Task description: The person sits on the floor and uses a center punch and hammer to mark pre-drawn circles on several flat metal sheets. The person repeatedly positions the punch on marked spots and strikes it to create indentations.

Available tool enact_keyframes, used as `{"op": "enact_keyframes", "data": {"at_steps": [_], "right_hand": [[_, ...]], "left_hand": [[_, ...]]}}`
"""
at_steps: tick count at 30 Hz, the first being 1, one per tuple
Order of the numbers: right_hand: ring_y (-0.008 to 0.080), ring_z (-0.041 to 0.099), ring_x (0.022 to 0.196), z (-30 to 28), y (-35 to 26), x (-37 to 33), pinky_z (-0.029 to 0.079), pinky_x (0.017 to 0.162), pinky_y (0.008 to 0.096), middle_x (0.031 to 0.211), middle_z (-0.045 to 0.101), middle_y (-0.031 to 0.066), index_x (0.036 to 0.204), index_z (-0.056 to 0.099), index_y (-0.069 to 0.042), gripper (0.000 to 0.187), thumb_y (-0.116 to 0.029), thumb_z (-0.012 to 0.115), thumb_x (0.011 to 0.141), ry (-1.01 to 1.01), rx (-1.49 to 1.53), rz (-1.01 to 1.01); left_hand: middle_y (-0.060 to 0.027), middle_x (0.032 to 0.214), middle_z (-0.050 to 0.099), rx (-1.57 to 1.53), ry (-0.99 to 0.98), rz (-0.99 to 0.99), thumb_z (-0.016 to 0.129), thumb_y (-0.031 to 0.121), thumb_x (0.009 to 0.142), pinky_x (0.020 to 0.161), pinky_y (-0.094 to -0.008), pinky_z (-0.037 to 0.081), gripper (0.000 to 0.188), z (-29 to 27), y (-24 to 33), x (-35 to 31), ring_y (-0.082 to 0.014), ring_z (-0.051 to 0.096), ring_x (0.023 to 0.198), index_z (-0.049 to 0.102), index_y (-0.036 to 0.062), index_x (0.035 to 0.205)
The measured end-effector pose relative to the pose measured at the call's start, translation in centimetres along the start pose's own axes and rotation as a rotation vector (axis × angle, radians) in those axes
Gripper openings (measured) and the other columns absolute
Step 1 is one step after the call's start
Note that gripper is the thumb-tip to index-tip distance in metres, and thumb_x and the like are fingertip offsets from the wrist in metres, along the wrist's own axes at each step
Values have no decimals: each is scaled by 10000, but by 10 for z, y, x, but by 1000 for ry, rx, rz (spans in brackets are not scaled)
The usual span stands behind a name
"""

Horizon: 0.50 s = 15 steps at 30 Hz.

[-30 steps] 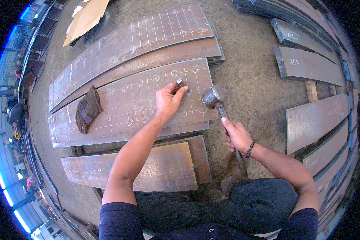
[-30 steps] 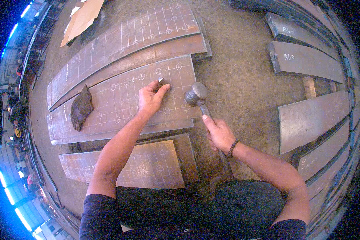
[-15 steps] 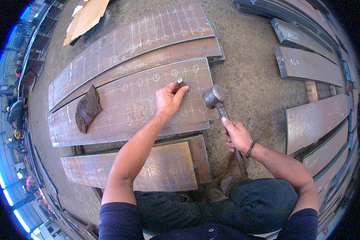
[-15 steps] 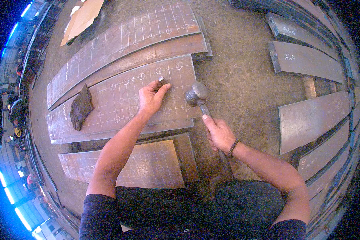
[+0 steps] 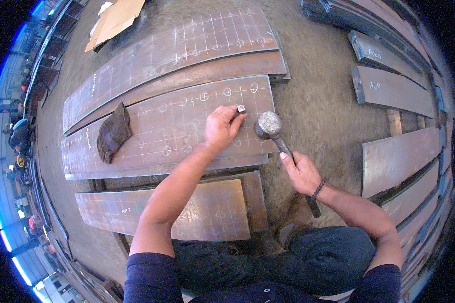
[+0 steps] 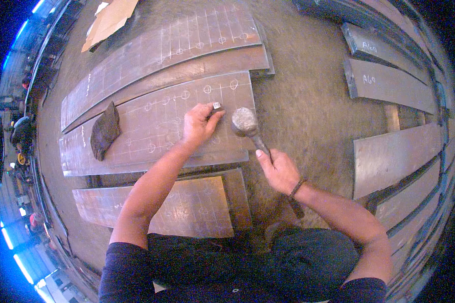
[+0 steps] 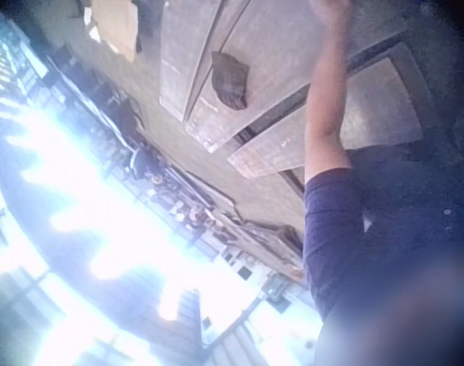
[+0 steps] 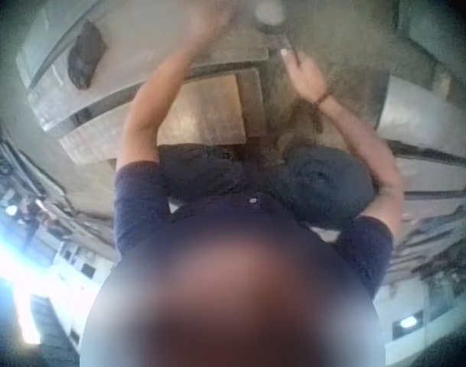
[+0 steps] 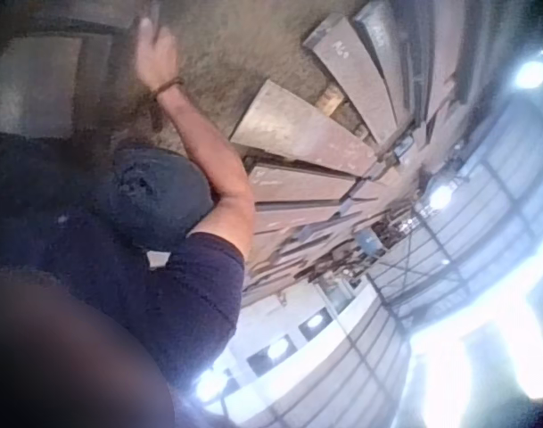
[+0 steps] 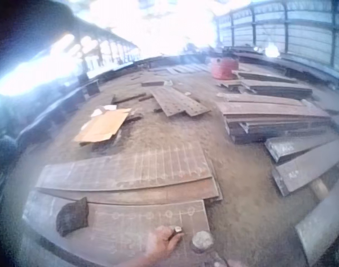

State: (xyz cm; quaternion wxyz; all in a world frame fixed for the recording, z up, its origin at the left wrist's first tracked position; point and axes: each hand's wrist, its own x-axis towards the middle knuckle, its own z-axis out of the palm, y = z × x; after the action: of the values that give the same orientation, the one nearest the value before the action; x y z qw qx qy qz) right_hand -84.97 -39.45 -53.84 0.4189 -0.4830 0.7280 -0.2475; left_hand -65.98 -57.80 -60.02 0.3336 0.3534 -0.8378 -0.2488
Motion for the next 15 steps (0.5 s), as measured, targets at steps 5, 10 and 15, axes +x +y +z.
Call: {"op": "enact_keyframes", "data": {"at_steps": [5, 10, 15], "right_hand": [[342, 586, 583, -33, -55, 5, 455, 552, 422, 669, 566, 181, 905, 568, 2, 452, -445, 523, 951, 21, 49, -216], [347, 620, 610, -41, -67, 20, 477, 563, 431, 692, 592, 192, 965, 552, 4, 417, -412, 548, 941, 185, 221, -671], [465, 594, 658, -19, -44, 53, 474, 611, 502, 722, 610, 267, 859, 535, 19, 491, -454, 466, 970, -62, -278, -86]], "left_hand": [[-123, 859, 662, 77, -34, 147, 735, 119, 778, 677, -390, 505, 174, -1, -5, -1, -310, 617, 779, 664, 37, 914], [-98, 827, 651, -20, 24, 146, 734, 118, 779, 648, -384, 494, 186, -1, -1, -1, -288, 596, 716, 639, 47, 922], [-110, 819, 659, 50, -58, 86, 736, 133, 782, 648, -390, 499, 189, -8, 4, 3, -289, 610, 729, 647, 45, 925]]}}
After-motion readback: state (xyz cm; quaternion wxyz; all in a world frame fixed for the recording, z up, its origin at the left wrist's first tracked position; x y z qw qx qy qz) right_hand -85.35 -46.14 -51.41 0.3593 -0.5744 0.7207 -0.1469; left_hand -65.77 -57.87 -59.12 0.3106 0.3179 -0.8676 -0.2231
